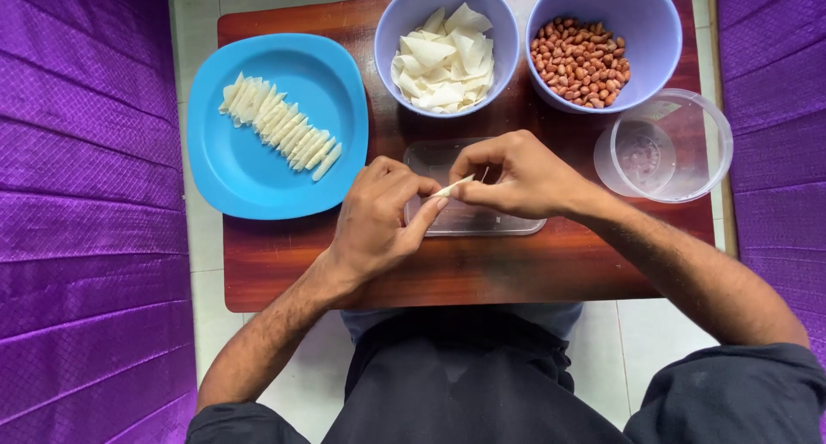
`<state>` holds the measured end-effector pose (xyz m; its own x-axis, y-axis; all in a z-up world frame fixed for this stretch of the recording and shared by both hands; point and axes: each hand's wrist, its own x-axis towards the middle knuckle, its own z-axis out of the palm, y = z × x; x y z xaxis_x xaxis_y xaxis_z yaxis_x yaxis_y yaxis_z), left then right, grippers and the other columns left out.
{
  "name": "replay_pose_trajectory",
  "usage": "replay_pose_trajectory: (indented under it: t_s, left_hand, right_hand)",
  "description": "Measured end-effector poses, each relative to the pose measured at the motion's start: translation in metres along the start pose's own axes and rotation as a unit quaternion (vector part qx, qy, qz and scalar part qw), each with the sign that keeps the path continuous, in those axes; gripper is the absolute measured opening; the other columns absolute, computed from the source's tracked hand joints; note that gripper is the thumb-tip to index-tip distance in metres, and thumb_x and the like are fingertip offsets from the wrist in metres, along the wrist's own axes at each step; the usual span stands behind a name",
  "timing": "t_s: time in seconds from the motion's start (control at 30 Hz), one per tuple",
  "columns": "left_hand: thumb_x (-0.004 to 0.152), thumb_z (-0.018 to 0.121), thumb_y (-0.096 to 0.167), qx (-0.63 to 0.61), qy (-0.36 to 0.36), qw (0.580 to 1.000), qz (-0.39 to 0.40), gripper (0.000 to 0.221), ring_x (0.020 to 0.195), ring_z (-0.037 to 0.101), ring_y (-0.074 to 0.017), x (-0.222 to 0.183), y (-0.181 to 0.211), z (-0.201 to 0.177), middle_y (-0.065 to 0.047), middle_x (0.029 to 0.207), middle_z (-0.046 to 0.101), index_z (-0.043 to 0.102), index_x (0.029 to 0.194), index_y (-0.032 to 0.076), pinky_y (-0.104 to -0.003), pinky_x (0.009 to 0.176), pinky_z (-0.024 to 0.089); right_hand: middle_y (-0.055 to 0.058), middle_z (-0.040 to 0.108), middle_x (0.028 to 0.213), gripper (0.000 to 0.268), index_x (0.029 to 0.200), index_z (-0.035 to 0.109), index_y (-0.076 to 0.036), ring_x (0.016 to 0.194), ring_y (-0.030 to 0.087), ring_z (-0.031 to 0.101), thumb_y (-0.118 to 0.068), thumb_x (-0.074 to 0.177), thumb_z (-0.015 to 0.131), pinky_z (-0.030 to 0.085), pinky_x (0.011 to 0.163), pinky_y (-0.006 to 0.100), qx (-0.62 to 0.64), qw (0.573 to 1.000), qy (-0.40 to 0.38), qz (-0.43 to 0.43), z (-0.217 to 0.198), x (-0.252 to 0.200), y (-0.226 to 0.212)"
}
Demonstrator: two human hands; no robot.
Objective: Manually wrapping individual peanuts in small squares of dough to create rolled snacks.
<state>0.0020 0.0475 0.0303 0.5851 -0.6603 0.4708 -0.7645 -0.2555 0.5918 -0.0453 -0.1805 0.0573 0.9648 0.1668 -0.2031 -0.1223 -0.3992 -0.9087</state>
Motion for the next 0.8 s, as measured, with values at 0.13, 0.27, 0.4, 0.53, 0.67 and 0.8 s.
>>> replay_pose_trajectory:
  t_s: [0.13,0.27,0.4,0.53,0.67,0.8]
  left_hand:
    - [0.094,0.074,0.016,0.005,-0.008,0.998,-0.054,0.003,0.085,0.066,-0.0252,-0.030,0.002,-0.023,-0.001,0.077,0.068,0.074,0.096,0.014,-0.037,0.078,0.053]
    - [0.094,0.076,0.020,0.004,0.026,0.989,-0.146,0.004,0.075,0.064,-0.0226,-0.053,-0.014,-0.042,-0.001,0.074,0.069,0.076,0.094,0.016,-0.034,0.072,0.054]
    - [0.094,0.076,0.024,-0.011,0.050,0.972,-0.228,0.004,0.071,0.060,-0.0155,-0.067,-0.039,-0.056,0.005,0.073,0.069,0.076,0.092,0.020,-0.029,0.066,0.052]
    - [0.094,0.078,0.026,-0.011,0.047,0.967,-0.251,0.006,0.067,0.055,-0.0148,-0.066,-0.051,-0.067,0.005,0.073,0.070,0.077,0.092,0.020,-0.029,0.066,0.051]
    - [0.094,0.075,0.025,0.009,0.017,0.964,-0.266,0.009,0.070,0.056,-0.0216,-0.056,-0.055,-0.075,0.000,0.073,0.070,0.075,0.091,0.017,-0.035,0.068,0.052]
    - [0.090,0.079,0.023,0.076,0.014,0.969,-0.235,0.008,0.073,0.059,-0.0258,-0.053,-0.062,-0.080,-0.003,0.073,0.068,0.075,0.091,0.016,-0.038,0.069,0.053]
  right_hand:
    - [0.007,0.073,0.067,0.008,0.082,0.080,-0.012,0.064,0.018,0.071,-0.017,0.080,0.074,0.059,0.059,0.032,-0.081,0.992,-0.092,-0.030,0.012,0.026,-0.025]
    - [0.011,0.074,0.074,0.011,0.090,0.078,-0.011,0.071,0.025,0.073,-0.016,0.082,0.073,0.059,0.061,0.037,-0.119,0.974,-0.135,-0.140,0.031,0.055,-0.046]
    - [0.009,0.076,0.086,0.018,0.099,0.077,-0.011,0.086,0.031,0.076,-0.006,0.083,0.073,0.061,0.070,0.041,-0.140,0.948,-0.163,-0.236,0.050,0.083,-0.051]
    - [0.008,0.077,0.086,0.011,0.095,0.077,-0.014,0.088,0.030,0.074,-0.010,0.085,0.076,0.061,0.072,0.042,-0.191,0.935,-0.149,-0.259,0.064,0.108,-0.047]
    - [0.007,0.076,0.082,0.007,0.090,0.077,-0.016,0.085,0.029,0.073,-0.012,0.085,0.076,0.061,0.071,0.040,-0.237,0.913,-0.171,-0.285,0.069,0.130,-0.043]
    - [0.004,0.076,0.080,0.004,0.086,0.078,-0.017,0.085,0.025,0.072,-0.014,0.084,0.077,0.060,0.071,0.036,-0.294,0.899,-0.166,-0.278,0.074,0.146,-0.038]
